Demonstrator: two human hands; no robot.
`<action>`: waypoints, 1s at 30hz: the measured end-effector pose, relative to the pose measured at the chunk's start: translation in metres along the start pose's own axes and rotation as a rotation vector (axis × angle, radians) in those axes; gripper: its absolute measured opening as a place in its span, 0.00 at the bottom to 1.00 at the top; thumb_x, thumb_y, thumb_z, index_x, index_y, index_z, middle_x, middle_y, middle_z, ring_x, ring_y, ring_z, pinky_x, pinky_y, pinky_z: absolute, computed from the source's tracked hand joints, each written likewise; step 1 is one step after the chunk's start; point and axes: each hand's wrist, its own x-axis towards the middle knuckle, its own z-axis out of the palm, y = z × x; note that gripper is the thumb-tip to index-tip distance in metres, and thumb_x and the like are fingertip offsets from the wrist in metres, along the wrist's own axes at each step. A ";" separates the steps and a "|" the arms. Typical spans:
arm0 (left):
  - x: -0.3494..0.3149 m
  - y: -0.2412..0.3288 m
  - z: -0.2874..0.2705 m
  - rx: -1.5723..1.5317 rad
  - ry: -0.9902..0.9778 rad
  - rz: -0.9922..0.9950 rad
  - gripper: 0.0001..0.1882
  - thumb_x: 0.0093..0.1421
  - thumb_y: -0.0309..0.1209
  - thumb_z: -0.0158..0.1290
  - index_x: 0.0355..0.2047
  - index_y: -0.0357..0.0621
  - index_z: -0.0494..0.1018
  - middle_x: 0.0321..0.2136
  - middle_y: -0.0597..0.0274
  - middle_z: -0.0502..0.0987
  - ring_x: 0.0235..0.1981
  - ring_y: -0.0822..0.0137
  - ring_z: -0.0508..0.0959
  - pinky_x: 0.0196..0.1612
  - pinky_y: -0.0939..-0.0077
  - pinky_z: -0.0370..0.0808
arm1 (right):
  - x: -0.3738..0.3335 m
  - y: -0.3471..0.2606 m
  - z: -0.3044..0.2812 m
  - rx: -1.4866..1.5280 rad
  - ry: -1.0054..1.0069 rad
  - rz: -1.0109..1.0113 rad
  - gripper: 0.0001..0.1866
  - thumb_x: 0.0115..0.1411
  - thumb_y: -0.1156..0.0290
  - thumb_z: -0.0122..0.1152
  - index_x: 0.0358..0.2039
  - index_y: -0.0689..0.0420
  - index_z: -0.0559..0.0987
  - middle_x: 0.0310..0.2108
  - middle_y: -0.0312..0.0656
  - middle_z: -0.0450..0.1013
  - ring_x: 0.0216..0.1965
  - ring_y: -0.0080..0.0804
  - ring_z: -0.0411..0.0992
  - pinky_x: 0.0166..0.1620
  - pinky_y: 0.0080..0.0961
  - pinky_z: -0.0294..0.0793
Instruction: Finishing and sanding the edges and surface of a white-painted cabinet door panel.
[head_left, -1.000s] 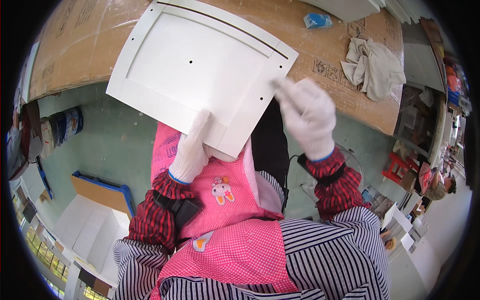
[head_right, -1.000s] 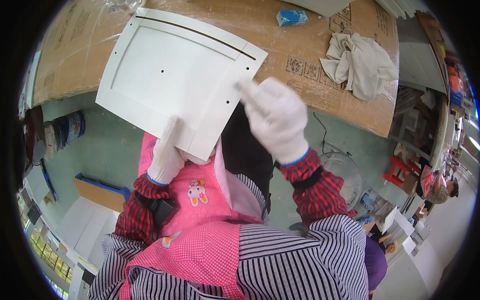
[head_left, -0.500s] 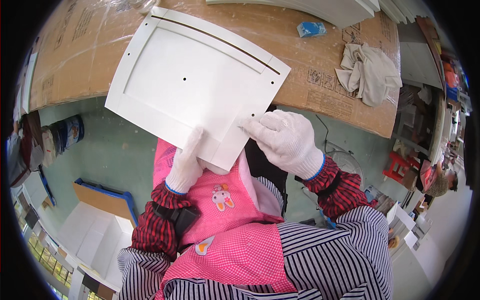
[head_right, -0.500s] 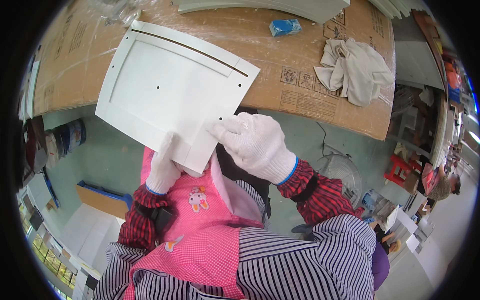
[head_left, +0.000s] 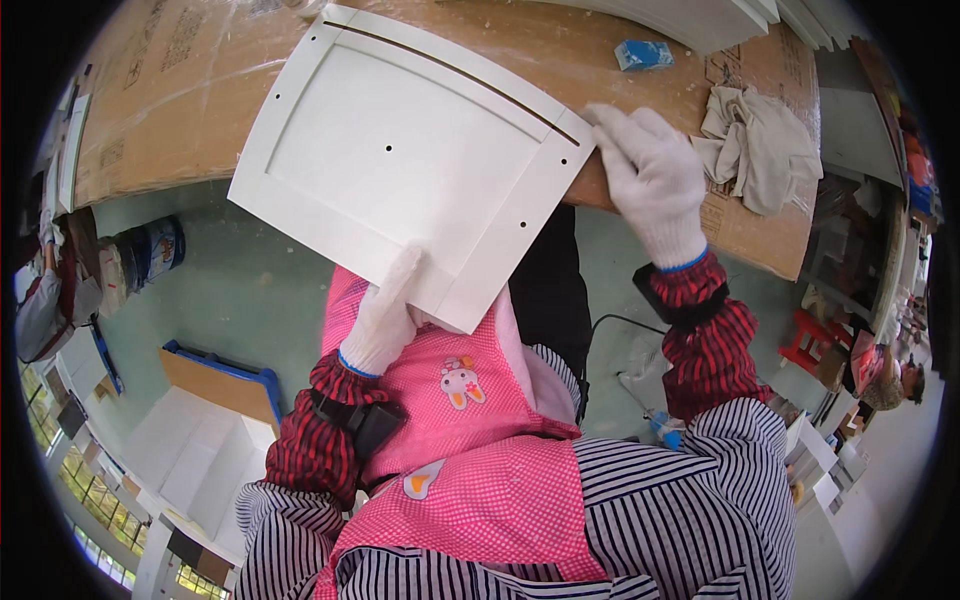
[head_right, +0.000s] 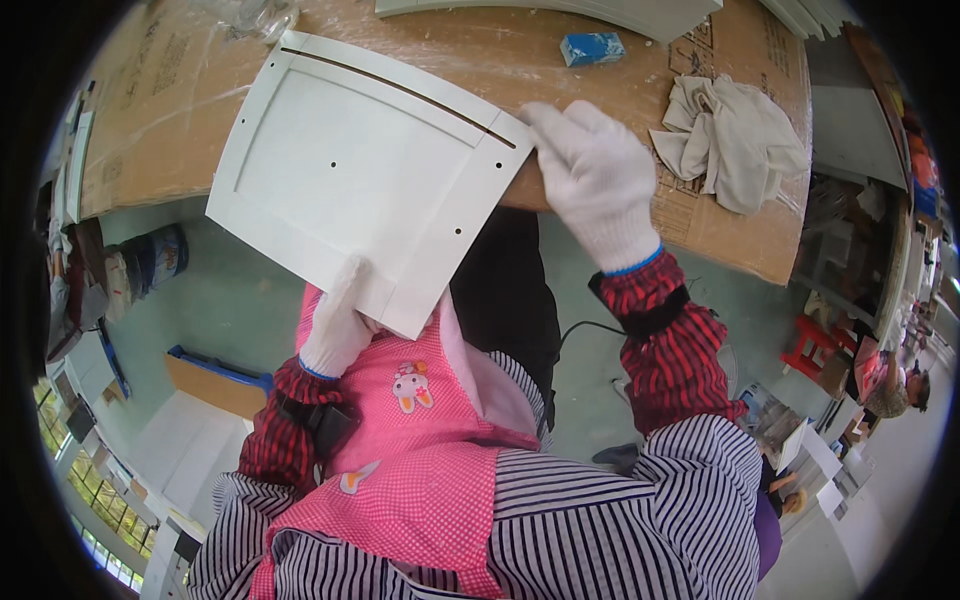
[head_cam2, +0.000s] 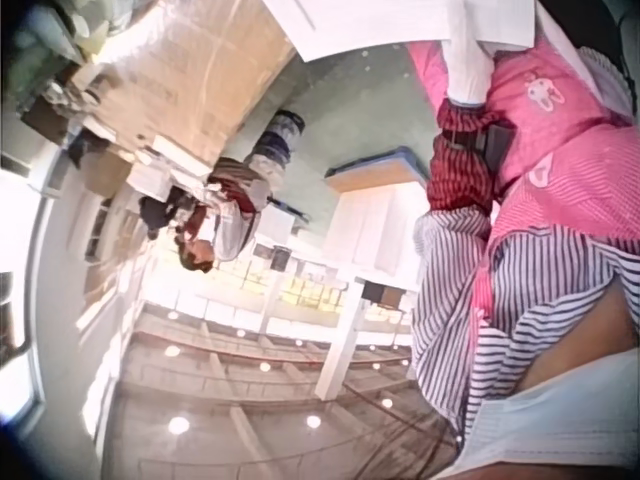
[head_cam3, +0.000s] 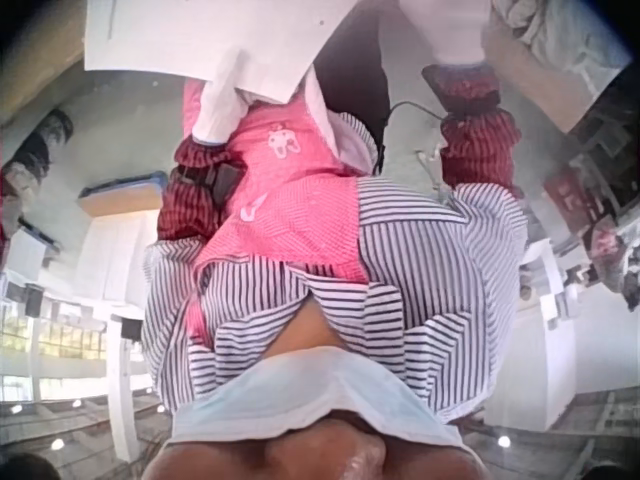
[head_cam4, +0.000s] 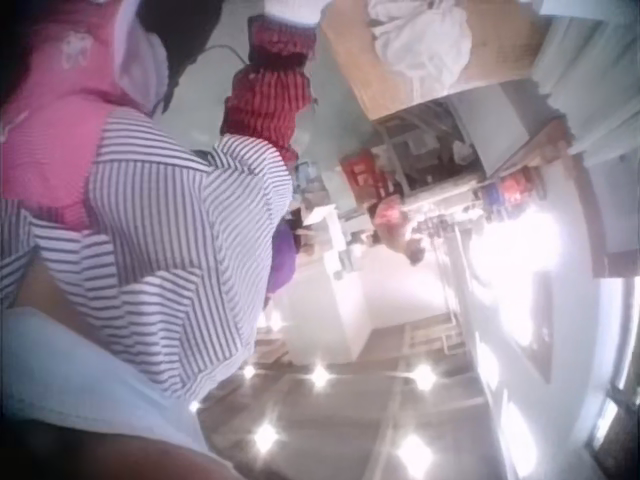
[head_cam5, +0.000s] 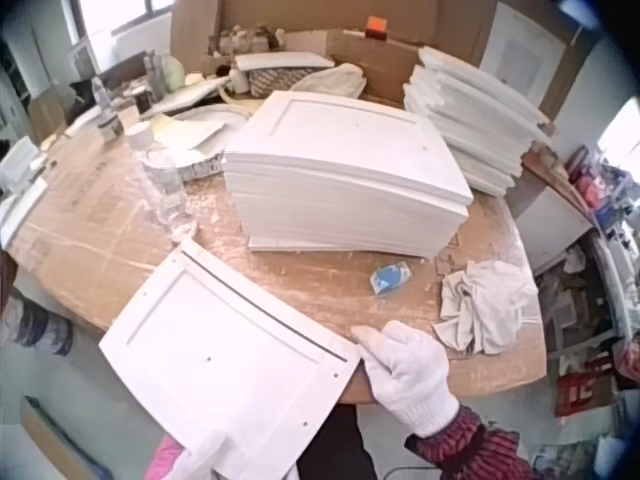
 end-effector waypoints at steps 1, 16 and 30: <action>0.001 0.001 0.000 -0.085 0.035 0.036 0.28 0.76 0.48 0.44 0.65 0.38 0.64 0.51 0.53 0.80 0.51 0.59 0.83 0.49 0.69 0.82 | 0.003 0.008 0.003 -0.044 0.033 0.003 0.13 0.58 0.70 0.65 0.44 0.46 0.85 0.29 0.39 0.74 0.32 0.43 0.77 0.34 0.36 0.77; -0.031 0.011 0.046 -0.542 -0.092 0.295 0.25 0.77 0.36 0.45 0.68 0.34 0.59 0.65 0.42 0.67 0.68 0.47 0.69 0.66 0.50 0.76 | -0.025 -0.022 -0.013 0.325 0.213 0.261 0.13 0.62 0.78 0.66 0.48 0.61 0.85 0.29 0.43 0.75 0.29 0.33 0.75 0.35 0.26 0.73; -0.042 0.015 0.010 -0.565 0.093 0.405 0.36 0.76 0.53 0.40 0.72 0.38 0.53 0.69 0.40 0.62 0.67 0.38 0.69 0.62 0.37 0.77 | -0.045 -0.048 0.005 -0.033 0.138 0.227 0.16 0.58 0.76 0.67 0.47 0.50 0.86 0.28 0.41 0.73 0.30 0.42 0.76 0.34 0.34 0.75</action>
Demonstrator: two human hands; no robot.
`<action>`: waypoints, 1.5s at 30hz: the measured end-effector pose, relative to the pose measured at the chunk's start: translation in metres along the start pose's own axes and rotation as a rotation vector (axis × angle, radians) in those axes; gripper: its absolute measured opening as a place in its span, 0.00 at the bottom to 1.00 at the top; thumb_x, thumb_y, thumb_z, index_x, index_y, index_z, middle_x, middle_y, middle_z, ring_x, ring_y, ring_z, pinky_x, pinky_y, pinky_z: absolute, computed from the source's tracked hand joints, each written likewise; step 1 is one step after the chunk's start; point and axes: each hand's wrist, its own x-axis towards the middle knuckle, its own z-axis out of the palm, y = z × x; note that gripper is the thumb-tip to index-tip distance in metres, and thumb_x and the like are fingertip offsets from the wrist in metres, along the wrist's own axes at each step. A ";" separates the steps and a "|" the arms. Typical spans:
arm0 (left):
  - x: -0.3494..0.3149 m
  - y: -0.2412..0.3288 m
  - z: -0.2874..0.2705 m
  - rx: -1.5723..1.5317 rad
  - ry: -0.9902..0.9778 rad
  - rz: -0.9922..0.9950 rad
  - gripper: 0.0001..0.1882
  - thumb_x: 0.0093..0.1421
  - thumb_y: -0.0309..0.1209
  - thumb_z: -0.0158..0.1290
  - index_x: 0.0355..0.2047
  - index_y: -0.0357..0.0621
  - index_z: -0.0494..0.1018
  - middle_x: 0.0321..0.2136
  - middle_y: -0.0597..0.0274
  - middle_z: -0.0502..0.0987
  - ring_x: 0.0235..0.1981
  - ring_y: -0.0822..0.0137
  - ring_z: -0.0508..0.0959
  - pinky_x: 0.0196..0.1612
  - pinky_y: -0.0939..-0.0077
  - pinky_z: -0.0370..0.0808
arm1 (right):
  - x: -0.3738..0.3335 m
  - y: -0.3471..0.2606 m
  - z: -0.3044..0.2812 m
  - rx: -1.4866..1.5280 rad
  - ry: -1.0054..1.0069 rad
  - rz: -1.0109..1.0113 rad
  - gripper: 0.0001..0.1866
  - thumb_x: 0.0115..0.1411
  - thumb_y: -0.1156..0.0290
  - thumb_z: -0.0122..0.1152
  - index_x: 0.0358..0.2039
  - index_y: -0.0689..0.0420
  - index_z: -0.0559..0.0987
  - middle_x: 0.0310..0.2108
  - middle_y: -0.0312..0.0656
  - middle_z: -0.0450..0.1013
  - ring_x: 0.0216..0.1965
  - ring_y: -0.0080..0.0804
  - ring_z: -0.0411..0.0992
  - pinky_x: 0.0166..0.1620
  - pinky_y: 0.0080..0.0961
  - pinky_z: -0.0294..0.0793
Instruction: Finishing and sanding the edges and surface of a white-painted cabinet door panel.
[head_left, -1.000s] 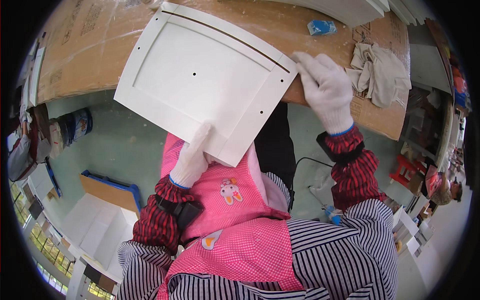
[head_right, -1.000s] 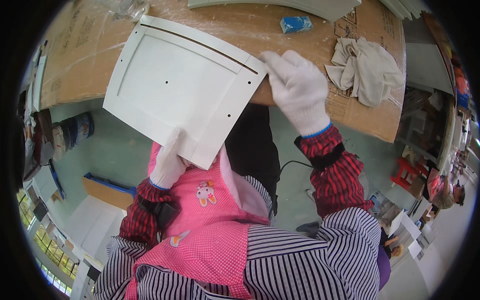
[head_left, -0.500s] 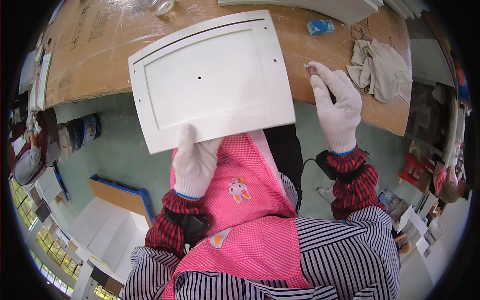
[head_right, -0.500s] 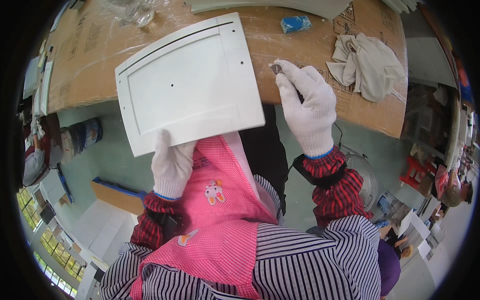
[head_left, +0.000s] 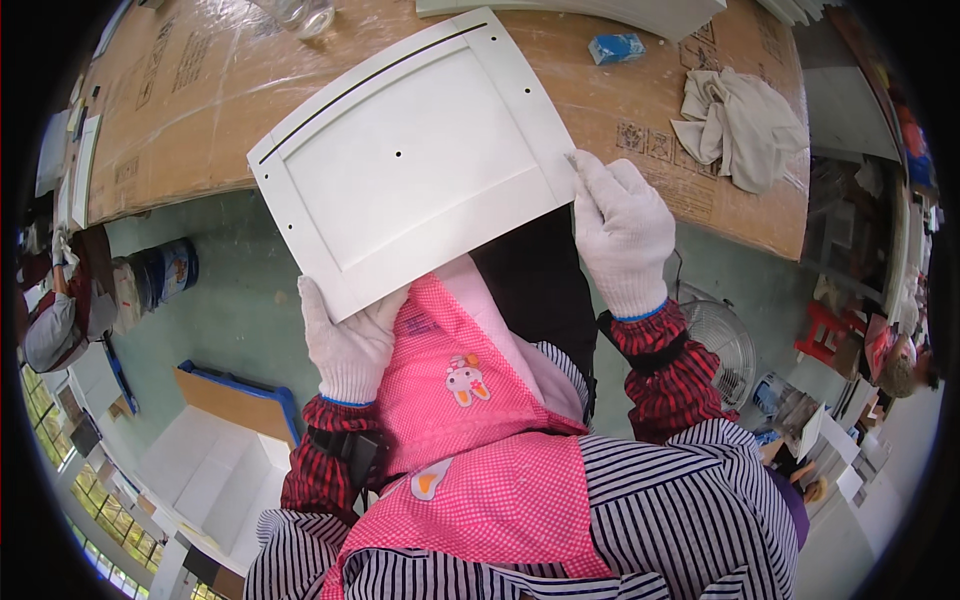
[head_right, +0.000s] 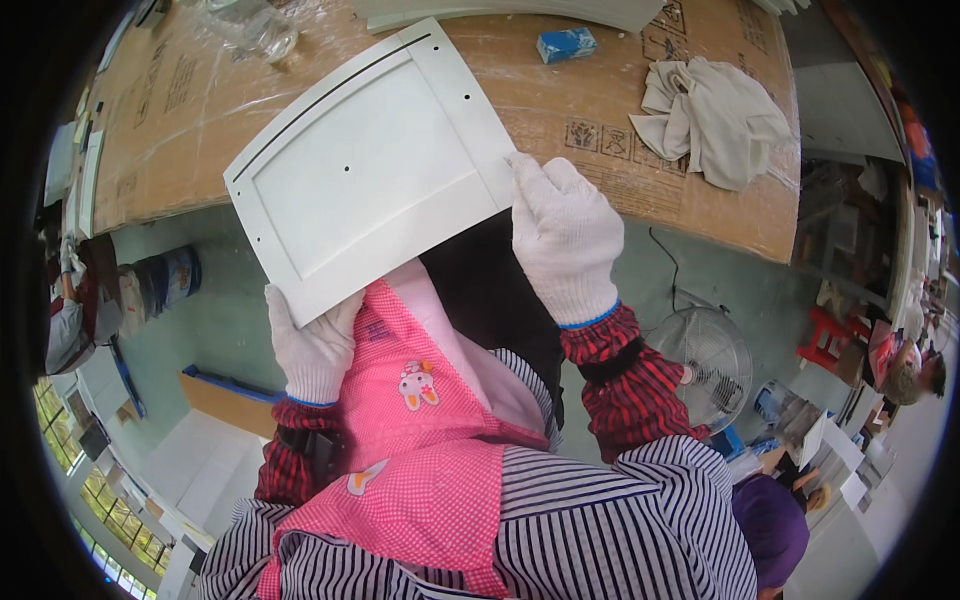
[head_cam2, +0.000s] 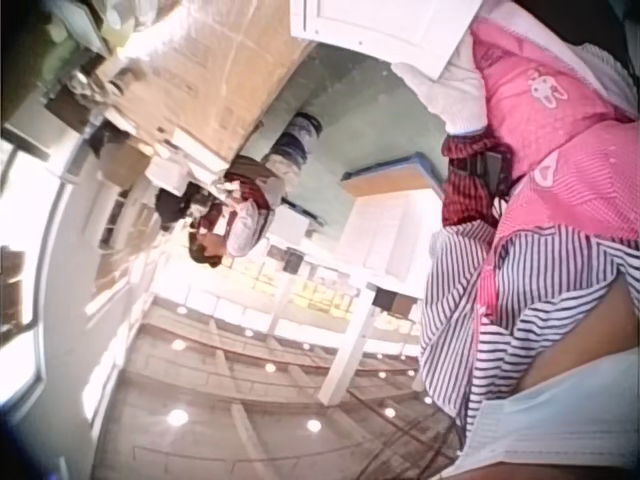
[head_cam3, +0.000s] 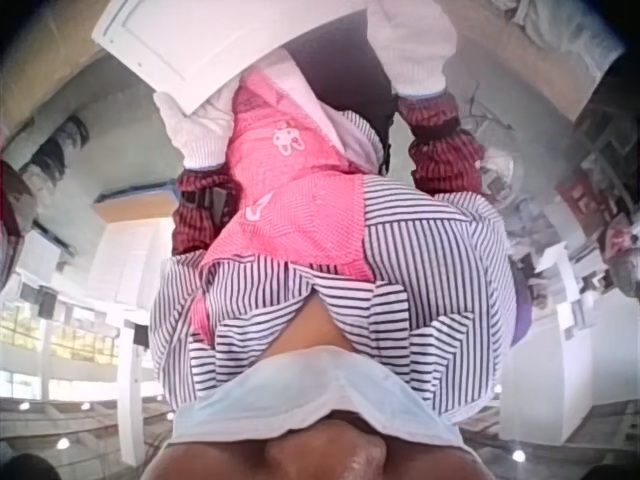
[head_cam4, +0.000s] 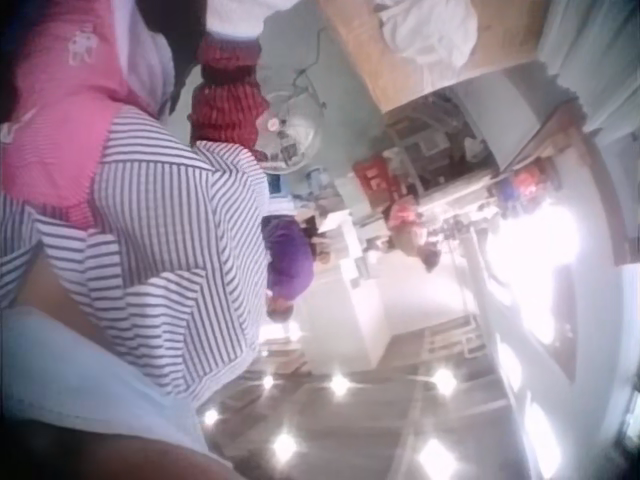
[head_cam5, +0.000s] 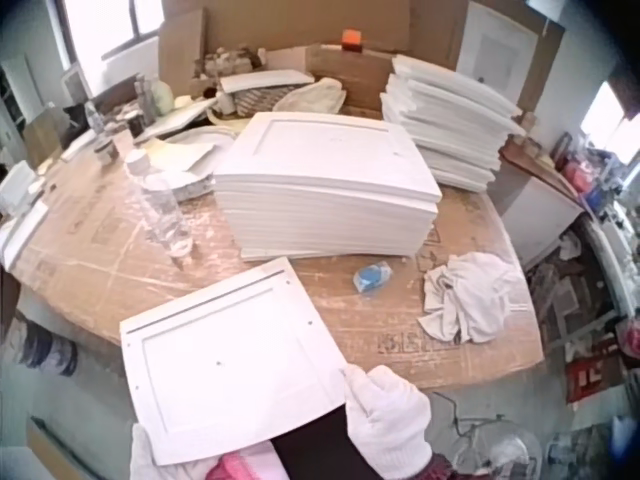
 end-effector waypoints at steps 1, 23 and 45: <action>-0.001 0.000 0.000 0.008 -0.005 -0.007 0.36 0.77 0.52 0.40 0.72 0.38 0.53 0.69 0.40 0.62 0.66 0.37 0.69 0.61 0.38 0.78 | -0.001 -0.003 0.002 -0.024 0.001 0.000 0.17 0.57 0.77 0.67 0.48 0.50 0.86 0.28 0.41 0.73 0.29 0.42 0.76 0.34 0.33 0.75; -0.011 -0.009 -0.002 0.172 0.067 -0.064 0.31 0.75 0.52 0.42 0.68 0.44 0.56 0.60 0.42 0.71 0.51 0.39 0.82 0.37 0.42 0.90 | 0.001 0.003 0.001 -0.094 0.035 -0.048 0.13 0.59 0.71 0.65 0.45 0.49 0.85 0.28 0.40 0.72 0.30 0.43 0.77 0.31 0.37 0.75; -0.013 -0.012 -0.001 0.272 0.032 -0.108 0.26 0.77 0.47 0.40 0.65 0.43 0.59 0.58 0.45 0.73 0.52 0.42 0.81 0.41 0.45 0.88 | 0.002 0.031 0.004 -0.195 0.173 0.099 0.11 0.60 0.73 0.66 0.44 0.51 0.87 0.28 0.43 0.75 0.29 0.45 0.77 0.34 0.36 0.76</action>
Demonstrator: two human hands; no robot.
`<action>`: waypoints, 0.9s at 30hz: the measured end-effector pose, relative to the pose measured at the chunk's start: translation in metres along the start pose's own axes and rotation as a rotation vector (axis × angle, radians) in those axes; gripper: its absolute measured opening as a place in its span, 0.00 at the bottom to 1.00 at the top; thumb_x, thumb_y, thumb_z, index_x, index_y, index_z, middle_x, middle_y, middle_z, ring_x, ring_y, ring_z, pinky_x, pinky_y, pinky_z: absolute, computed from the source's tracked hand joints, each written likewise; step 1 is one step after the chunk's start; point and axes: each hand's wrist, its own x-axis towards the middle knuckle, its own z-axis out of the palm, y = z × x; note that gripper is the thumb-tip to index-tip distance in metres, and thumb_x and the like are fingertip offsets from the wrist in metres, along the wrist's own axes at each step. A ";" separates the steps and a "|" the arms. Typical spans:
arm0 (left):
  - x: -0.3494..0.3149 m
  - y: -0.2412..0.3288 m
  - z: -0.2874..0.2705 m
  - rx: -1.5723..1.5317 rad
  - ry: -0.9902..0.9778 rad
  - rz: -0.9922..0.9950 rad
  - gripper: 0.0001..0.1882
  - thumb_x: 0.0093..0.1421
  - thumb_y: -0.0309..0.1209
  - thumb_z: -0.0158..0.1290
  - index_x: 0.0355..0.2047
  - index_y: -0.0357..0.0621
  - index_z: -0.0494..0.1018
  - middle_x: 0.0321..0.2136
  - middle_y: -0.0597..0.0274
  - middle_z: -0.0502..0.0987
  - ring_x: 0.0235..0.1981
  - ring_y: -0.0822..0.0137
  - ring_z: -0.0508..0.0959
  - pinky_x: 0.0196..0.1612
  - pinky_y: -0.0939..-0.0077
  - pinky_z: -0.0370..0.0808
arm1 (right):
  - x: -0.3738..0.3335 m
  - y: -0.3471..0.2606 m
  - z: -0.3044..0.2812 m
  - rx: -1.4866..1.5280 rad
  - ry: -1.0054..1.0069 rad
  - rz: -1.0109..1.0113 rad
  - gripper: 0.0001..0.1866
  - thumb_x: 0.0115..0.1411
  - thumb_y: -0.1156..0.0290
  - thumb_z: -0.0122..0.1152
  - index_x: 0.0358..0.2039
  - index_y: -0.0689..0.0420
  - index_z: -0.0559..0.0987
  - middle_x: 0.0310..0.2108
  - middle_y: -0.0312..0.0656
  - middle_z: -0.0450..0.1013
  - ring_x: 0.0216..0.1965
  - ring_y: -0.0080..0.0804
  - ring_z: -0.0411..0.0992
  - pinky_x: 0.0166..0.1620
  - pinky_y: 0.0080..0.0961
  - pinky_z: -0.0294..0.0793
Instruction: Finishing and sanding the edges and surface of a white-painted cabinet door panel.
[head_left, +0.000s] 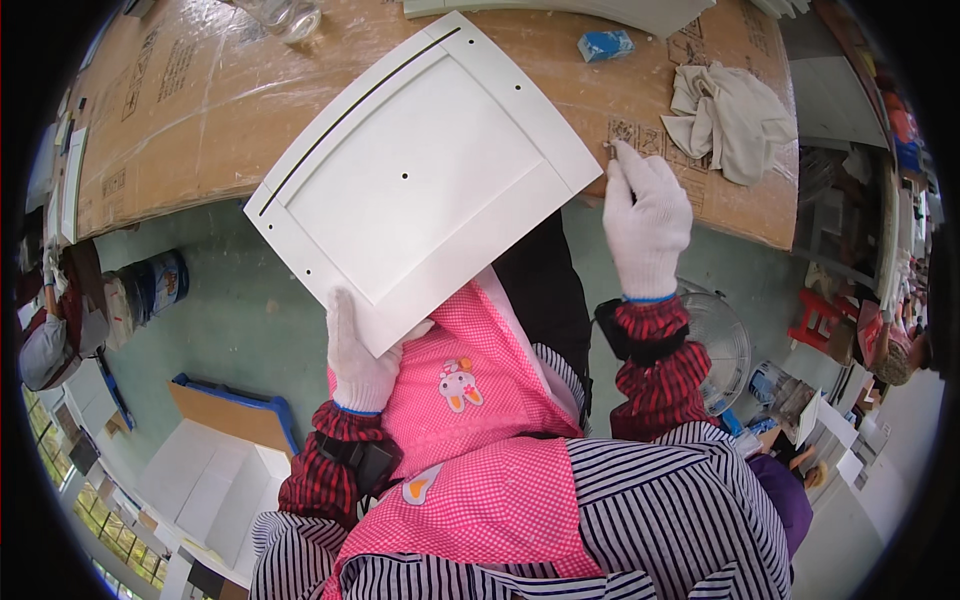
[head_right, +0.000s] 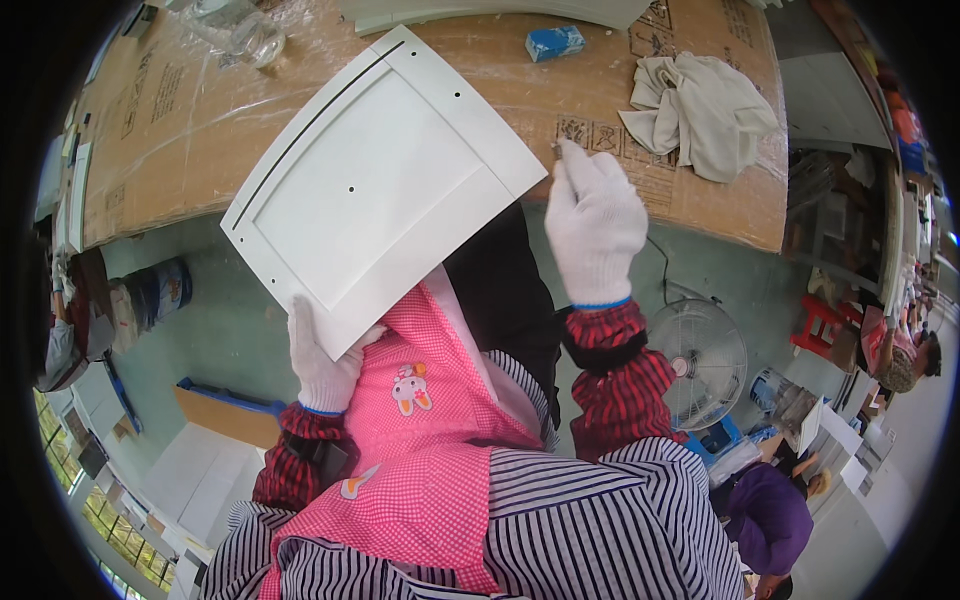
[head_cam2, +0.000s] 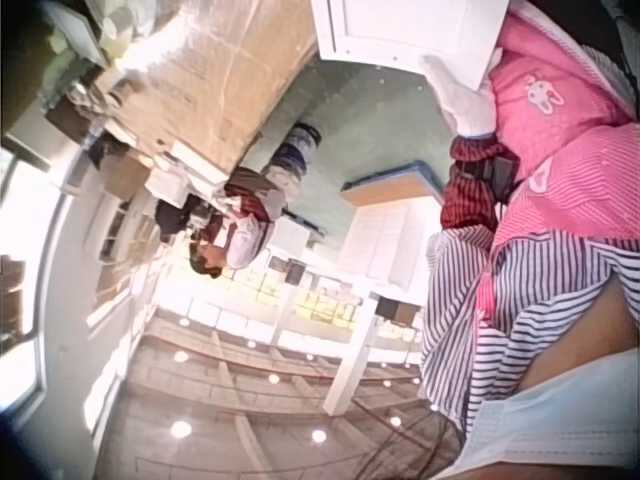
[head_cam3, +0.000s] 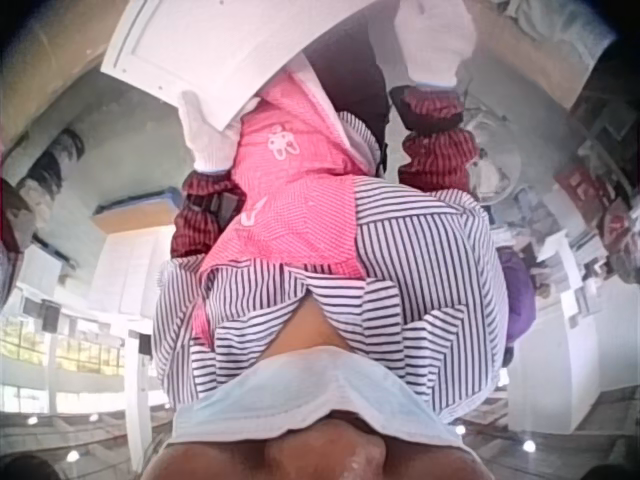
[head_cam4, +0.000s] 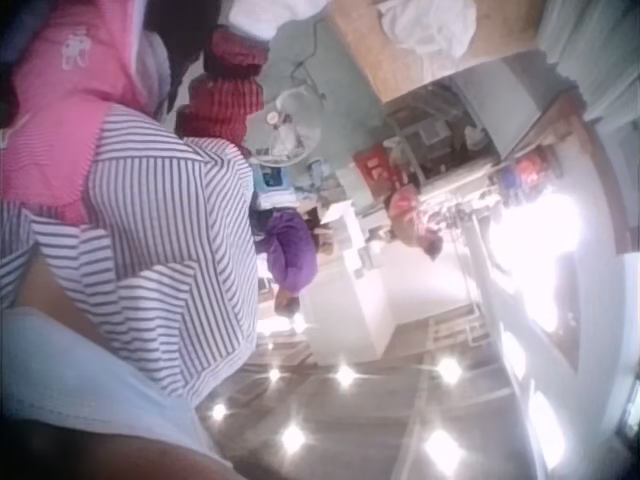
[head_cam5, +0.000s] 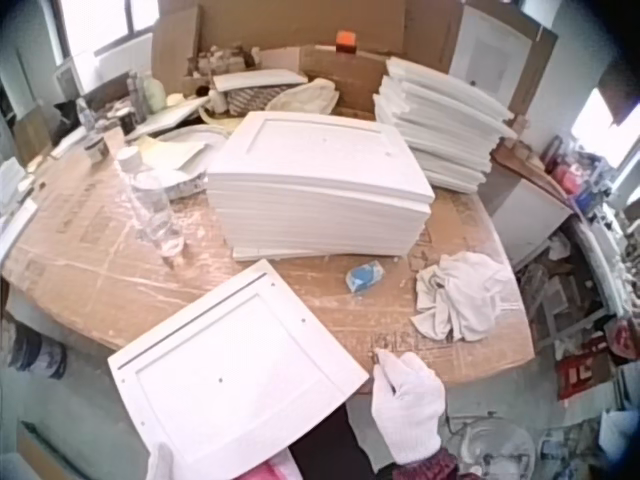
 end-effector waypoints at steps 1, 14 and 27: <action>0.000 -0.001 -0.002 -0.001 -0.008 -0.005 0.25 0.77 0.47 0.40 0.65 0.43 0.59 0.58 0.45 0.72 0.53 0.42 0.80 0.41 0.45 0.88 | 0.004 0.013 -0.001 0.024 0.005 0.010 0.11 0.60 0.72 0.67 0.44 0.51 0.87 0.28 0.43 0.74 0.29 0.45 0.77 0.33 0.36 0.76; 0.005 -0.003 -0.014 0.048 -0.072 0.011 0.25 0.78 0.45 0.40 0.64 0.39 0.60 0.58 0.44 0.72 0.53 0.43 0.80 0.43 0.48 0.88 | 0.011 0.001 -0.015 0.332 -0.074 -0.032 0.12 0.60 0.73 0.66 0.45 0.52 0.87 0.27 0.44 0.74 0.29 0.43 0.76 0.34 0.34 0.75; -0.003 0.000 -0.011 0.209 -0.070 -0.002 0.32 0.63 0.37 0.65 0.60 0.30 0.66 0.50 0.41 0.77 0.48 0.45 0.82 0.48 0.57 0.82 | 0.019 0.032 -0.002 0.120 0.010 0.034 0.11 0.62 0.71 0.66 0.44 0.53 0.86 0.29 0.46 0.76 0.32 0.44 0.77 0.37 0.36 0.76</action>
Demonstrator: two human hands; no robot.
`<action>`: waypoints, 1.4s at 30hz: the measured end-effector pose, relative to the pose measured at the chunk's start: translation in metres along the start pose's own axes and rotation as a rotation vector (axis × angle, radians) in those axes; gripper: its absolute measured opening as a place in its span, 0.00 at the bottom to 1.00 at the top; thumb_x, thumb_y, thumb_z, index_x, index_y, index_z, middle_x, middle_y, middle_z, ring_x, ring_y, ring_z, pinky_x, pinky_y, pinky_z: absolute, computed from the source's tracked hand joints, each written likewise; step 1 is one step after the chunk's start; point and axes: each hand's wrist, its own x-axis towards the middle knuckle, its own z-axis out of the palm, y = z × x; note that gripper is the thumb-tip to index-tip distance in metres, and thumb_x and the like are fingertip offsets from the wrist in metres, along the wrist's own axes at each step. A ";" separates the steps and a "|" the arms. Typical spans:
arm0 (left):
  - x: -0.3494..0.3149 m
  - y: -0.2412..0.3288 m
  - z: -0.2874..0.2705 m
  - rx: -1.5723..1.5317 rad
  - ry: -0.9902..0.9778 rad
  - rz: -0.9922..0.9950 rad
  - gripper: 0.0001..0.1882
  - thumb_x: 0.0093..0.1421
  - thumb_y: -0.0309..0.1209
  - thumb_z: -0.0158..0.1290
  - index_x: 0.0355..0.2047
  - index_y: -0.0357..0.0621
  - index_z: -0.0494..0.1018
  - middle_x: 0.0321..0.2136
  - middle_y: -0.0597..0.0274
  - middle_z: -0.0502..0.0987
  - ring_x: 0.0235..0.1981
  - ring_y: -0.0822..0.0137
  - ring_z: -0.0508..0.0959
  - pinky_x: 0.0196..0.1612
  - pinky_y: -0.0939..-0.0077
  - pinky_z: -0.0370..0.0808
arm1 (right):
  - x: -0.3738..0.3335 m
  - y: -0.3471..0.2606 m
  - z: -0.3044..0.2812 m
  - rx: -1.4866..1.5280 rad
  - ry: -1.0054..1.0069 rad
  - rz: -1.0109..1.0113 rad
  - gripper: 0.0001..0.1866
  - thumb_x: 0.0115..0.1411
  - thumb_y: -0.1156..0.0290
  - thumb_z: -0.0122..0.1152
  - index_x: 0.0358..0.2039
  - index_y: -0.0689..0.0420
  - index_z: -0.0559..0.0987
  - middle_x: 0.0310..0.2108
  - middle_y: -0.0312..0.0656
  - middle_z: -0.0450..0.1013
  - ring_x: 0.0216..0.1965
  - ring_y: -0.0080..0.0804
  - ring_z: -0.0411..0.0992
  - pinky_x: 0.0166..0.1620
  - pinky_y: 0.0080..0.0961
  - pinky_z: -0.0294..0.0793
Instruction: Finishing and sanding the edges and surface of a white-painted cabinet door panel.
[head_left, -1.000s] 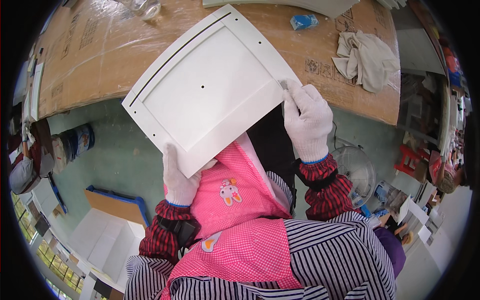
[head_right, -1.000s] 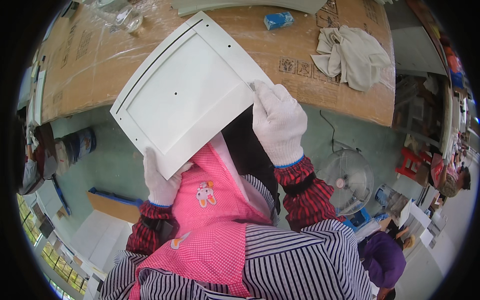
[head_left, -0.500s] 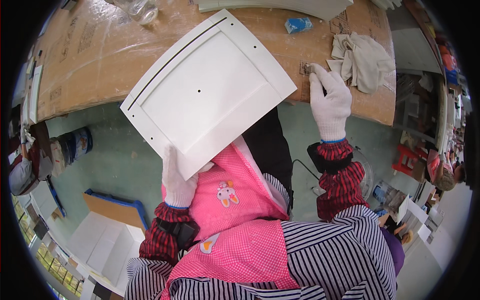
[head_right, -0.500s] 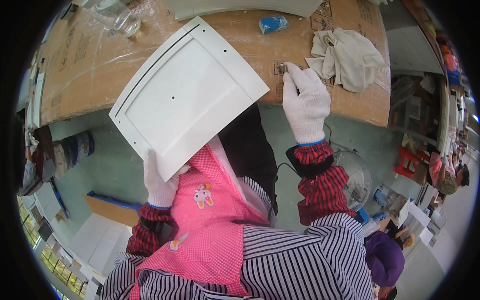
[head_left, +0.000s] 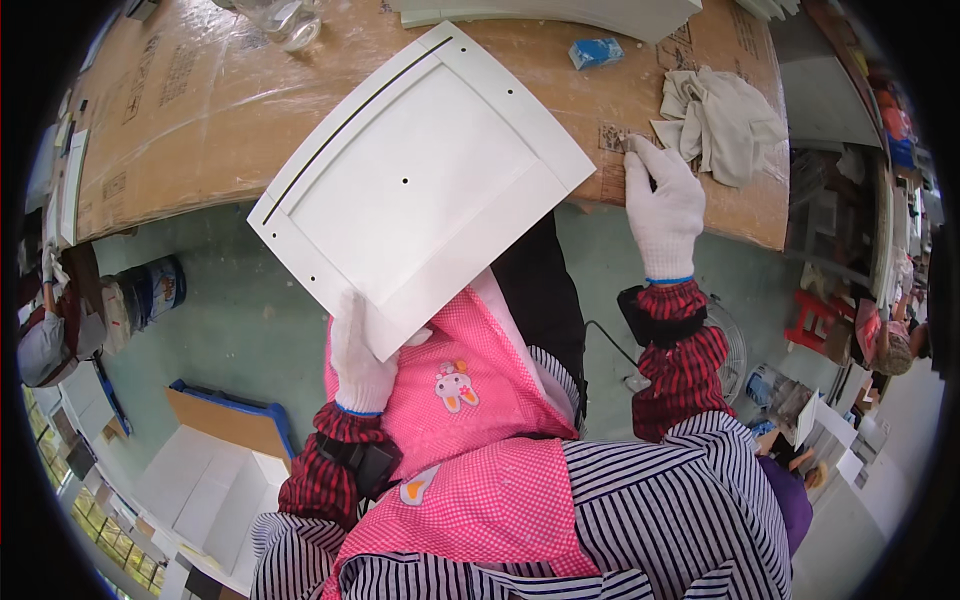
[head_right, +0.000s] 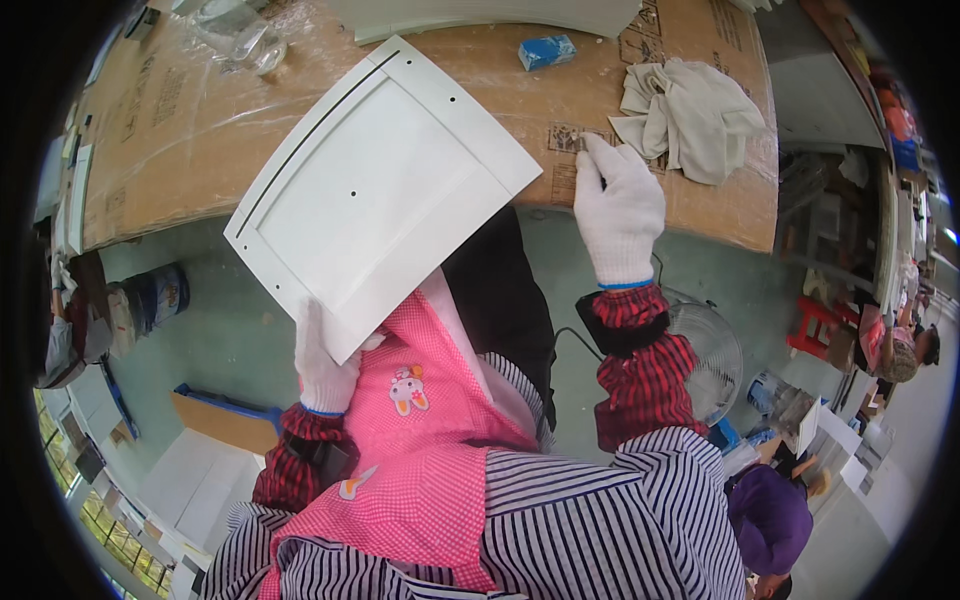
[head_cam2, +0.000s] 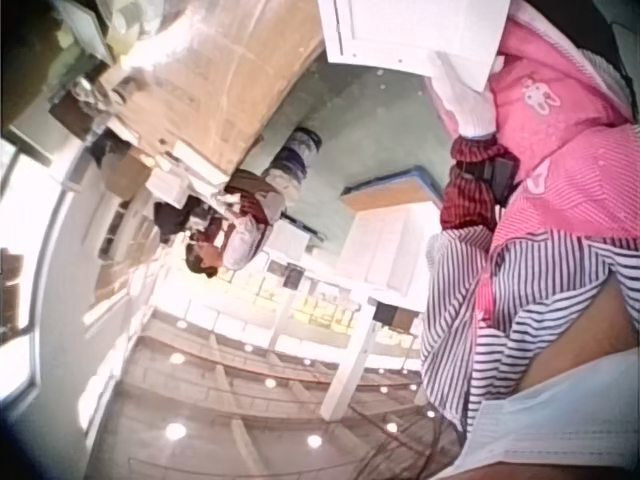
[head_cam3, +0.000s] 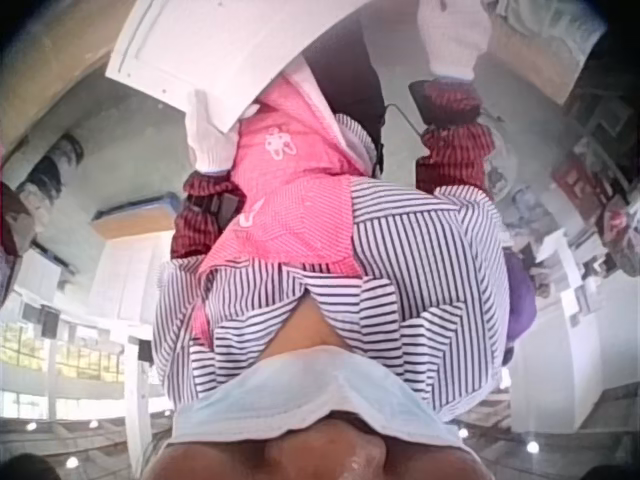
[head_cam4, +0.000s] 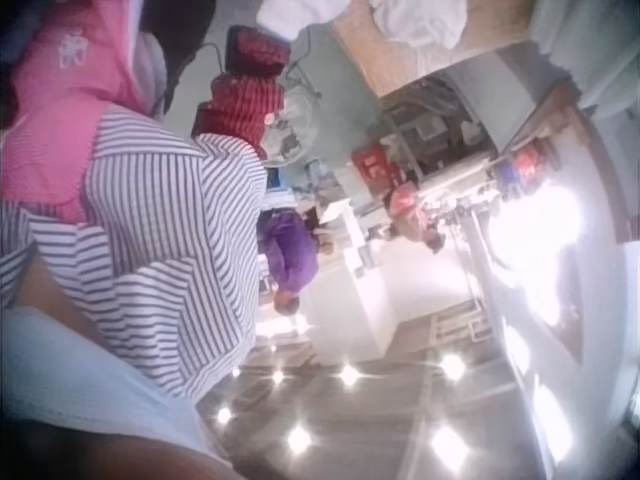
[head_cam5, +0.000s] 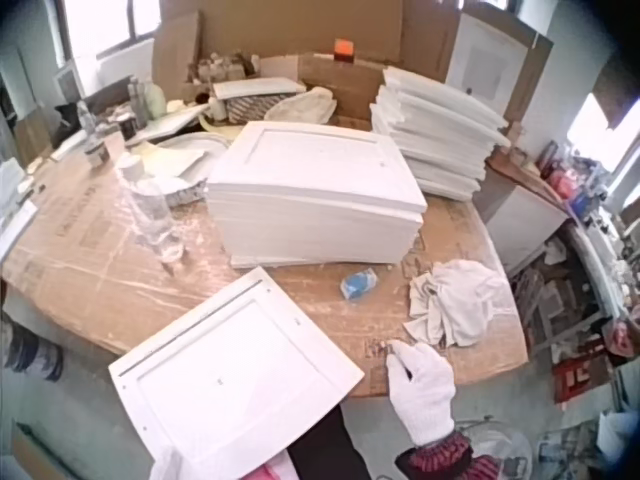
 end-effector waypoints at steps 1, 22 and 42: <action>0.002 0.001 -0.001 -0.012 0.001 -0.002 0.35 0.59 0.35 0.69 0.59 0.29 0.67 0.50 0.40 0.77 0.47 0.45 0.81 0.50 0.58 0.81 | -0.003 0.002 -0.002 0.065 -0.042 0.016 0.11 0.62 0.72 0.66 0.44 0.53 0.86 0.28 0.45 0.76 0.31 0.43 0.77 0.36 0.35 0.76; 0.009 -0.005 -0.002 0.315 -0.024 0.146 0.18 0.77 0.34 0.41 0.48 0.27 0.72 0.32 0.47 0.85 0.34 0.57 0.86 0.39 0.70 0.82 | -0.040 -0.026 -0.006 -0.164 -0.010 -0.314 0.19 0.54 0.73 0.70 0.48 0.49 0.84 0.25 0.35 0.67 0.26 0.35 0.72 0.28 0.32 0.72; 0.004 -0.002 0.007 0.267 0.029 0.044 0.31 0.77 0.49 0.40 0.49 0.24 0.71 0.38 0.41 0.83 0.28 0.55 0.86 0.34 0.71 0.83 | -0.036 -0.019 -0.014 -0.254 -0.056 -0.399 0.22 0.53 0.73 0.70 0.50 0.49 0.82 0.26 0.34 0.67 0.27 0.34 0.72 0.28 0.33 0.72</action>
